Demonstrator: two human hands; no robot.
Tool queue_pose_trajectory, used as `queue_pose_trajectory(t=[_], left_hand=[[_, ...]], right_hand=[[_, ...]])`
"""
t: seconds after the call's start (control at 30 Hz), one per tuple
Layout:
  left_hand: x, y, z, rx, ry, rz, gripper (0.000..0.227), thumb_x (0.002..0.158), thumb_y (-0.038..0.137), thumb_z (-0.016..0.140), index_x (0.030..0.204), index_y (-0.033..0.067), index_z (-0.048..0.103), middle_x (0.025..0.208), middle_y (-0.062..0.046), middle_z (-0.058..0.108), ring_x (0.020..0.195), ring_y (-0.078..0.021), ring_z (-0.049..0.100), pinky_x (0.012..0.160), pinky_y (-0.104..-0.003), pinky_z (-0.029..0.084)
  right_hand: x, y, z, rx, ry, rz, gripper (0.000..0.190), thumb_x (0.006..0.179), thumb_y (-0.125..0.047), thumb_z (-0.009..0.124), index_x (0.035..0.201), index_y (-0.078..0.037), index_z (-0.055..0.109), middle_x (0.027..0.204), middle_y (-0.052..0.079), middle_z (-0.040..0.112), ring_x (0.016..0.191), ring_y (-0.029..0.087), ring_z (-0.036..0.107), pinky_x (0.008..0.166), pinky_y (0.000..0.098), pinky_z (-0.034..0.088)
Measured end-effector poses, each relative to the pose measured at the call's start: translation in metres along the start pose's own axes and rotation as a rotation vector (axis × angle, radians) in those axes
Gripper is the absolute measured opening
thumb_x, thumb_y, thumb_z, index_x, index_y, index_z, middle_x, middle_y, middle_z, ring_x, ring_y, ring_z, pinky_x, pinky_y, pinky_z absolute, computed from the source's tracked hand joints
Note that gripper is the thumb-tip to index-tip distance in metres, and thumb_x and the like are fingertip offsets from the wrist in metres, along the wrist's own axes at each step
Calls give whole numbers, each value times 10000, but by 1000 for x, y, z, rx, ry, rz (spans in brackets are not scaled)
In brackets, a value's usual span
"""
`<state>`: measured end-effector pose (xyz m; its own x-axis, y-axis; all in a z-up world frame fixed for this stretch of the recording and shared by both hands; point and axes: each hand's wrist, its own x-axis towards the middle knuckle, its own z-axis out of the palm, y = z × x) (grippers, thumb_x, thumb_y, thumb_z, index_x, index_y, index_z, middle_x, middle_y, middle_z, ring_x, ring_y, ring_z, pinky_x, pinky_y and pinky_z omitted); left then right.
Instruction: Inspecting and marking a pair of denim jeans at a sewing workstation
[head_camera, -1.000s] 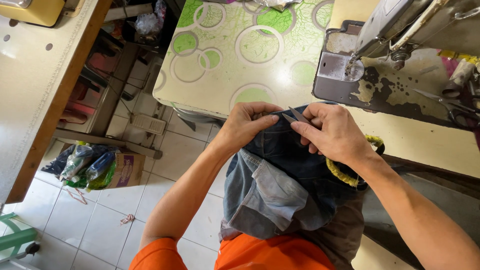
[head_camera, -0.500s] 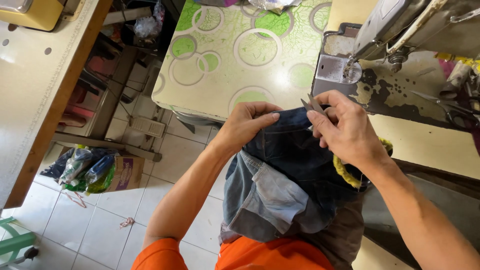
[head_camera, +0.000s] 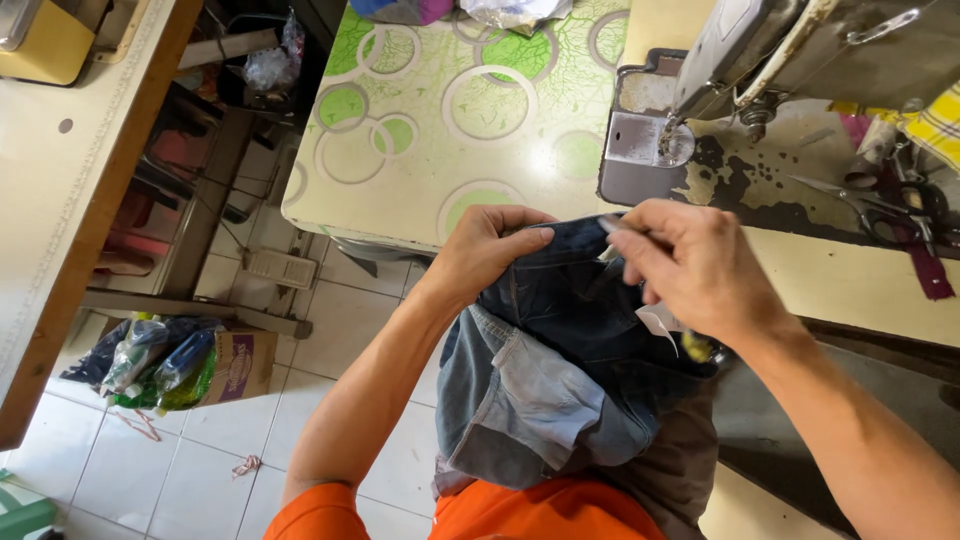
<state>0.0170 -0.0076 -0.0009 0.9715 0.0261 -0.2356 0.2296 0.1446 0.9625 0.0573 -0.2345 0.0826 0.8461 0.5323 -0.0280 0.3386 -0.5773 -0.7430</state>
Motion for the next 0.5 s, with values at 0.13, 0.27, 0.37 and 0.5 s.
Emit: queue_pose_trajectory(t=[0.13,0.27,0.37,0.5], left_hand=[[10,-15,4,-55,-1,44,226,848,109,789,1053,16,801,722,-77,767,646,-63,692,598,-210,580],[5,-8,10,-60,6,42,222,850,114,793,1049,17,801,728,-69,766,651,-60,690,597,-207,574],[2,-4,11,-71,11,74,219,844,108,784,1044,21,801,743,-44,760,672,-27,659,625,-191,569],[1,-6,11,-28,12,122,212,840,118,797,1034,33,806,756,-13,732,701,-11,627,654,-193,561]], right_hand=[[10,8,22,366,-70,160,141,916,-61,642,932,45,735,593,167,695,380,168,605,282,263,455],[17,18,32,406,-88,142,145,939,-70,636,960,21,747,579,154,681,364,153,593,246,255,439],[18,20,34,427,-83,114,161,941,-70,629,990,12,760,545,134,655,328,136,559,266,241,438],[18,22,35,440,-85,99,160,953,-62,628,1003,19,756,534,135,636,327,135,552,304,224,428]])
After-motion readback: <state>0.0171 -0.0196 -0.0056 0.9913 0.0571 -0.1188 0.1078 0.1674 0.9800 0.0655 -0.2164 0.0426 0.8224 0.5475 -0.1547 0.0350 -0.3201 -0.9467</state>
